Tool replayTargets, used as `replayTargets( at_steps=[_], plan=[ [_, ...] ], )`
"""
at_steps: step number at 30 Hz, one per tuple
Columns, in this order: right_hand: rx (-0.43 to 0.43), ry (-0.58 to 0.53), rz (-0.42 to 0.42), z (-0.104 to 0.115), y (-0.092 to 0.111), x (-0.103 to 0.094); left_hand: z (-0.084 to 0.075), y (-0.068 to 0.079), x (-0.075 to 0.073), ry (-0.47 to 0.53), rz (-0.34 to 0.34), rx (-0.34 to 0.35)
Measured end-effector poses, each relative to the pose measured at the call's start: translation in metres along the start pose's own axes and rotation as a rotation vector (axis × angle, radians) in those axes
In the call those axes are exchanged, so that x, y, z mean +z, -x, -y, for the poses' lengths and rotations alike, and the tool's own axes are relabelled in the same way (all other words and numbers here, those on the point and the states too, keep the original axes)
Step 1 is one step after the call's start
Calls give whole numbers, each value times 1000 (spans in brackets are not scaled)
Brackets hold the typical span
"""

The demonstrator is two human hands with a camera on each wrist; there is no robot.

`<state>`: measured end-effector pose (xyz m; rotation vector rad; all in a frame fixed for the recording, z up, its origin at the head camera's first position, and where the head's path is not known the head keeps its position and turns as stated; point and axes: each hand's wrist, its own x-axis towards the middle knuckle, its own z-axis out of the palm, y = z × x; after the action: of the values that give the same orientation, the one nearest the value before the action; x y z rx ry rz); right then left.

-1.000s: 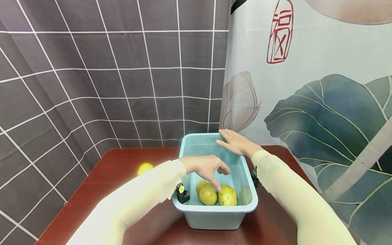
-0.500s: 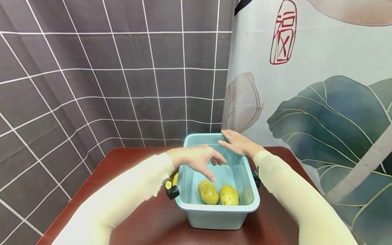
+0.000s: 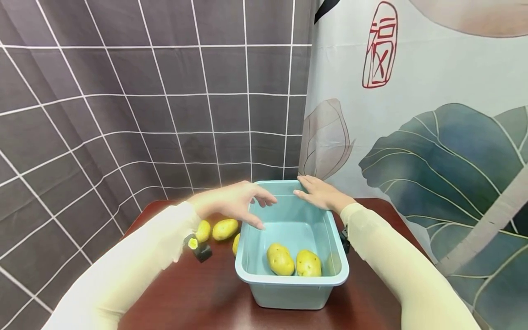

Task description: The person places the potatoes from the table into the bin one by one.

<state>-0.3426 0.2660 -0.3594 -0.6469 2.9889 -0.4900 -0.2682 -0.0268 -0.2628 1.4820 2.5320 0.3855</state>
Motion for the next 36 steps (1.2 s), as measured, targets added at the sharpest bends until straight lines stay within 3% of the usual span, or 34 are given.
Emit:
replayTargets(
  at_steps=[11, 18, 24, 36],
  plan=[
    [-25, 16, 0, 4, 1, 0, 28, 54, -8, 99, -91, -98],
    [-21, 10, 6, 6, 3, -2, 44, 73, 0, 104, -110, -125],
    [-24, 16, 4, 4, 3, -3, 57, 78, 19, 48, -102, -137],
    [-8, 21, 3, 6, 4, -2, 84, 71, 79, 49, -122, -132]
  ],
)
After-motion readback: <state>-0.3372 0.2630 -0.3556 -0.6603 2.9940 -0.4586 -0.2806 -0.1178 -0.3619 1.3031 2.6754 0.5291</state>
